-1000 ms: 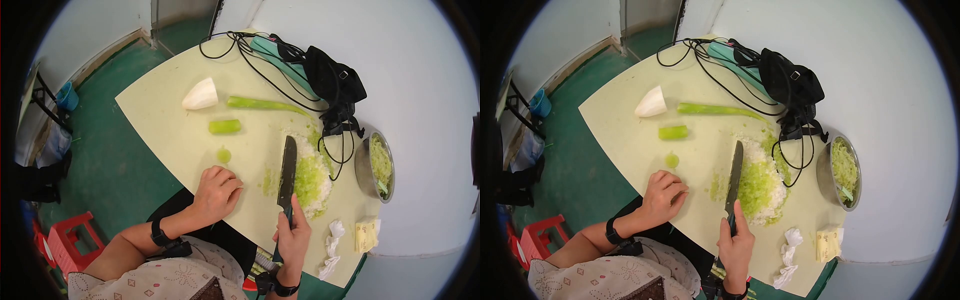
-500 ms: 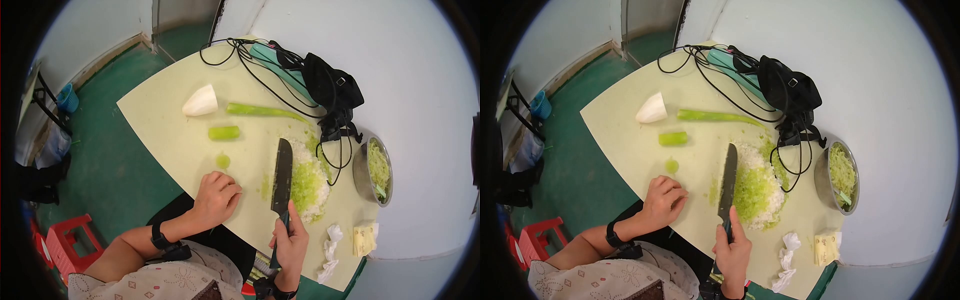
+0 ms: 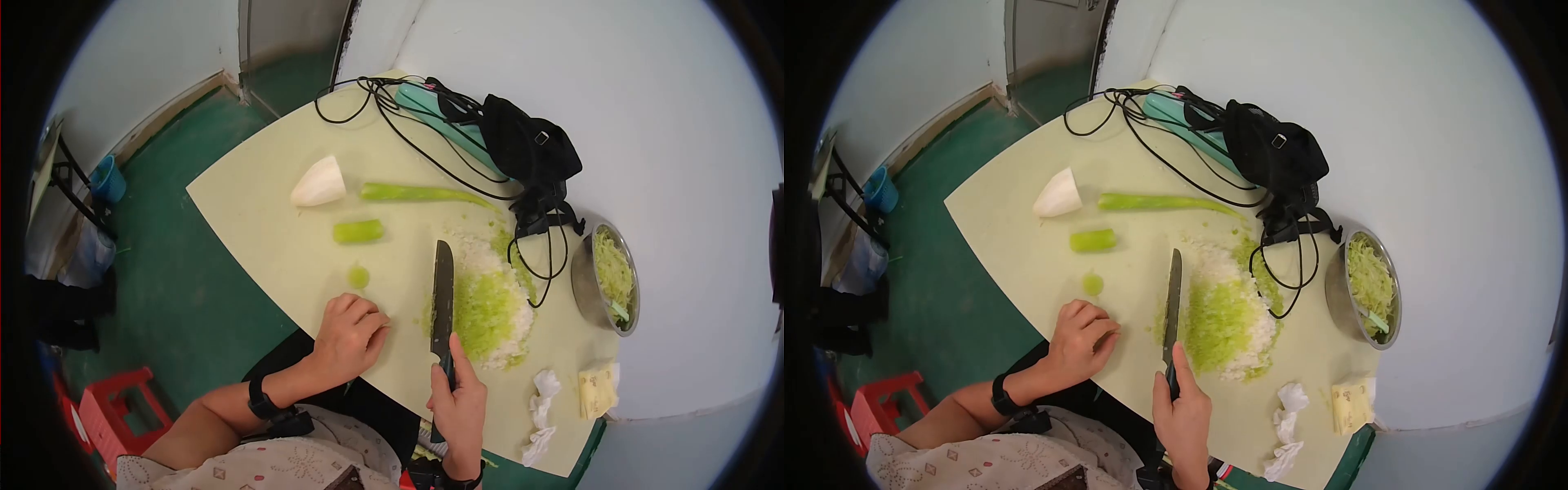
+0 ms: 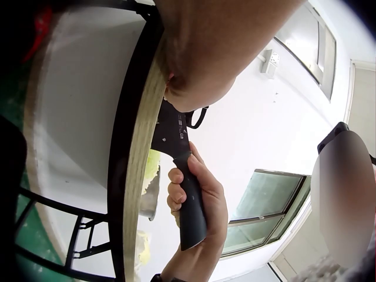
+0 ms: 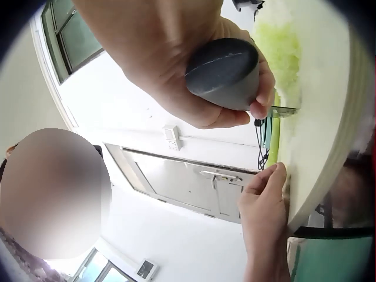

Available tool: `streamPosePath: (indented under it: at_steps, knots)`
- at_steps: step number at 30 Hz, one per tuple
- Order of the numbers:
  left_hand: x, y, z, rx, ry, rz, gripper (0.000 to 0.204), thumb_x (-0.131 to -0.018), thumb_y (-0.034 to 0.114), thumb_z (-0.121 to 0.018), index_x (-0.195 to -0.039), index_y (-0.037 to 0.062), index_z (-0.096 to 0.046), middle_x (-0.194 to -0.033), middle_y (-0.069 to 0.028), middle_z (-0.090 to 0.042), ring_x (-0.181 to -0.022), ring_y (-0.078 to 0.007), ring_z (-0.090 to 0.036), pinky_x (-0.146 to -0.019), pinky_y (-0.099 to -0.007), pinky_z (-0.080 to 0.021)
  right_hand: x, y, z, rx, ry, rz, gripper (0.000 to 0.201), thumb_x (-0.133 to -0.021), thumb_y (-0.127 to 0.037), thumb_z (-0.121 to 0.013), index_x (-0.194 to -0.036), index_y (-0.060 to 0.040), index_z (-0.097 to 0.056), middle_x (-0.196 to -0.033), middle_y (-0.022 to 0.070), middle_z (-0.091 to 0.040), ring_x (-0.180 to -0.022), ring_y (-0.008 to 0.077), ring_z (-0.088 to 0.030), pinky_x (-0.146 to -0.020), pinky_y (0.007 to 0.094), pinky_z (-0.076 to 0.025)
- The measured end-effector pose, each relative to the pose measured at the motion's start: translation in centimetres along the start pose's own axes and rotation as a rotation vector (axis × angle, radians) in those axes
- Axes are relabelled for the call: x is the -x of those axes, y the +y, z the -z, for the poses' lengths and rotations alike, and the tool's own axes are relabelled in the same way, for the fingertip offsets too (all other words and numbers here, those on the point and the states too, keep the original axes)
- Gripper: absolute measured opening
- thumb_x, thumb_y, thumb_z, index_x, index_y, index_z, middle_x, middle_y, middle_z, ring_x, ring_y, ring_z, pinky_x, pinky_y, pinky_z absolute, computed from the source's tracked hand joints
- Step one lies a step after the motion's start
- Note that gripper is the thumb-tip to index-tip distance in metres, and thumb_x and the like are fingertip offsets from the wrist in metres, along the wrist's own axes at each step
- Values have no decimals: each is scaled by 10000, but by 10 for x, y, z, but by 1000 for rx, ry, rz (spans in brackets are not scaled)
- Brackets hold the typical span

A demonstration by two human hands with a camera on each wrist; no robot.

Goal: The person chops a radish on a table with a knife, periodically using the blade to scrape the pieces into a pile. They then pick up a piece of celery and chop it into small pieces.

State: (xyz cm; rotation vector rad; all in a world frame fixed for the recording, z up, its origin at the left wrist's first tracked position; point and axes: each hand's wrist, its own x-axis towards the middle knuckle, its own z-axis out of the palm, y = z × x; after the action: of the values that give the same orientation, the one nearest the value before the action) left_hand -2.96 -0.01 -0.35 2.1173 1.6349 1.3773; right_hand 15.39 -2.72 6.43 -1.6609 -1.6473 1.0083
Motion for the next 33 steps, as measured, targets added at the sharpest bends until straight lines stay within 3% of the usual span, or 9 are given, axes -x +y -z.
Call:
streamPosePath:
  at_steps: [6,9,12,15,18,20,21,24,33]
  knots:
    - [-1,1,2,21,-24,1,202,-658,6,-720,-842,52,-650,-831,-70,-583,-828,-259,-535,-748,-364,-397,2,-8,2,-30,10,-69,506,-882,-65,-575,-1369,-11,-450,-592,-23,-474,-474,53,-469,-438,229,-388]
    - [-1,2,2,12,-29,-3,203,-657,6,-722,-841,53,-650,-828,-69,-582,-826,-259,-534,-748,-364,-398,2,-1,1,17,15,21,497,-877,-60,-582,-1356,-1,-464,-600,-20,-476,-480,52,-451,-445,229,-388]
    - [-2,2,2,12,-25,-5,201,-655,5,-722,-836,53,-648,-825,-69,-580,-821,-261,-534,-742,-365,-401,11,-12,-3,39,55,20,447,-855,-82,-610,-1287,-4,-526,-666,159,-559,-521,166,-507,-530,291,-448]
    - [-3,3,2,0,-31,4,195,-655,1,-720,-828,52,-646,-817,-70,-578,-809,-264,-534,-734,-367,-406,15,-16,-9,111,25,131,448,-854,-84,-611,-1290,-21,-531,-682,164,-568,-536,167,-528,-547,297,-463]
    - [-4,3,2,6,-20,-7,190,-657,-4,-719,-823,48,-644,-810,-73,-579,-797,-267,-535,-726,-369,-410,14,-10,-10,56,-27,98,455,-854,-83,-613,-1297,-33,-527,-672,163,-556,-553,159,-554,-557,303,-474]
    - [-3,2,1,2,-37,-4,163,-679,13,-711,-826,49,-649,-813,-65,-576,-817,-261,-534,-751,-371,-409,7,13,-4,-118,12,-29,487,-880,-67,-599,-1354,-50,-487,-655,6,-531,-485,64,-483,-452,230,-418]
    - [-2,2,1,1,-43,-1,150,-690,21,-707,-827,49,-651,-815,-61,-574,-827,-258,-534,-764,-372,-408,0,6,9,-269,9,-167,496,-896,-63,-574,-1377,-51,-451,-656,27,-548,-474,87,-517,-432,241,-431]
    - [-2,2,2,-3,-42,-6,149,-694,22,-708,-830,47,-652,-811,-63,-577,-824,-257,-534,-762,-373,-409,-18,32,39,-653,50,-192,493,-904,-43,-558,-1383,-65,-443,-666,53,-564,-471,102,-526,-422,246,-434]
    - [-3,4,2,-7,-21,-15,170,-666,-10,-718,-812,41,-647,-800,-74,-584,-784,-269,-532,-716,-360,-409,-25,52,77,-579,112,-20,506,-915,-40,-554,-1398,-45,-403,-715,95,-606,-481,129,-555,-424,263,-457]
